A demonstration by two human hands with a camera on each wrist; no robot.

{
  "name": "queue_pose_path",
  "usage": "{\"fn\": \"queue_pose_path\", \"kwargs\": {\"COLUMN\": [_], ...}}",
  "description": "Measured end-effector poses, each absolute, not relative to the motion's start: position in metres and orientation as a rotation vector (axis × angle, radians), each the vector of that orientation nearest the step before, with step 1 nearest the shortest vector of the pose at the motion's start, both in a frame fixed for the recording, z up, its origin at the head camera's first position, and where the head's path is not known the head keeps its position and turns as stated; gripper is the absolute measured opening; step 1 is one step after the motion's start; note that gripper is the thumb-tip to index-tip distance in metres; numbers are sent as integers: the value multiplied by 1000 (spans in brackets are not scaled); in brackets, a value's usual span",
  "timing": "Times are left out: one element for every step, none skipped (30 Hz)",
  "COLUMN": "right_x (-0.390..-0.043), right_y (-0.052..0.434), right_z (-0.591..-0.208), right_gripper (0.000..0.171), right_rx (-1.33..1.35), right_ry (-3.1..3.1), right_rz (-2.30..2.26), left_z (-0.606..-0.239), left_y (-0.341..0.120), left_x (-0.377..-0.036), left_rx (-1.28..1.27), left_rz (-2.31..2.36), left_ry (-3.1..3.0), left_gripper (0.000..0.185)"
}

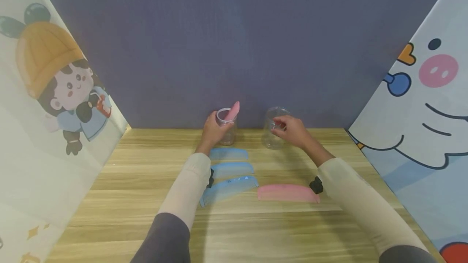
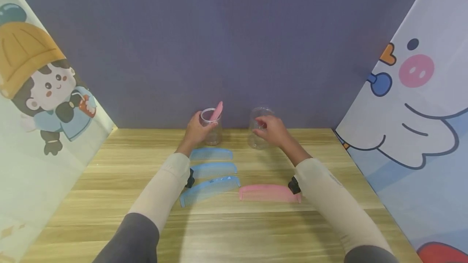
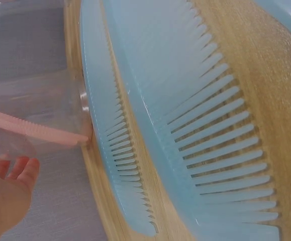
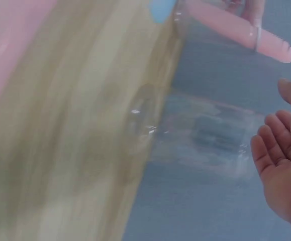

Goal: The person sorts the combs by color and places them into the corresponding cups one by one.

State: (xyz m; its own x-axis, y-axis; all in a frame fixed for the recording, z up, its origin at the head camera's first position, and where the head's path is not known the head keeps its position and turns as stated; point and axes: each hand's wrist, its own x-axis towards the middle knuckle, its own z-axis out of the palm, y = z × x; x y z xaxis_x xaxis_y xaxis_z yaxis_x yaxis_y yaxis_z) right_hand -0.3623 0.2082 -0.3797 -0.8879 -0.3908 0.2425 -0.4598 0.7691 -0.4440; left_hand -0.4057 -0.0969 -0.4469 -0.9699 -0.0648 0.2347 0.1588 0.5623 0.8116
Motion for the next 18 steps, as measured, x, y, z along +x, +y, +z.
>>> {"fn": "queue_pose_path", "kwargs": {"right_x": [-361, -359, -358, -356, -354, -353, -351, -349, -347, -345, -344, -342, -340, -339, -337, -336, -334, -332], "right_y": [212, 215, 218, 220, 222, 225, 227, 229, 230, 232, 233, 234, 234, 235, 236, 236, 237, 238], "right_z": [-383, -387, -390, -393, -396, -398, -400, -403, -405, -407, -410, -412, -414, -417, -419, -422, -424, -426], "right_gripper": [49, 49, 49, 49, 49, 49, 49, 49, 48, 48, 47, 46, 46, 46, 46, 46, 46, 47], "right_rx": [677, 673, 674, 680, 681, 682, 682, 688, 695, 710, 714, 728, 737, 750, 760, 768, 768, 775], "right_ry": [-2833, -2840, -2840, -2840, -2845, -2852, -2863, -2869, -2873, -2872, -2876, -2872, -2869, -2864, -2862, -2864, -2868, -2873], "right_rz": [779, 789, 798, 807, 807, 814, 826, 834, 840, 843, 849, 859, 867, 871, 869, 874, 881, 879], "left_z": [-447, -448, -448, -448, -449, -449, -450, -451, -451, -451, -451, -452, -451, -451, -451, -451, -451, -451], "left_y": [-97, -96, -96, -96, -96, -96, -95, -95, -95, -95, -95, -95, -95, -96, -96, -96, -96, -96], "left_x": [-406, -407, -407, -407, -407, -407, -407, -408, -407, -407, -408, -408, -408, -409, -409, -409, -410, -410], "left_rx": [-78, -79, -79, -78, -78, -78, -78, -77, -78, -77, -73, -70, -68, -67, -69, -70, -73, -78], "left_rz": [-1361, -1359, -1356, -1357, -1361, -1364, -1368, -1373, -1375, -1376, -1374, -1372, -1369, -1367, -1365, -1364, -1363, -1365], "left_ry": [-2562, -2561, -2562, -2562, -2561, -2562, -2562, -2563, -2566, -2569, -2574, -2575, -2574, -2572, -2568, -2565, -2562, -2561], "left_gripper": [81, 81, 81, 81, 81, 82, 82, 83, 83, 83, 84, 84, 84, 84, 84, 84, 84, 84]}}
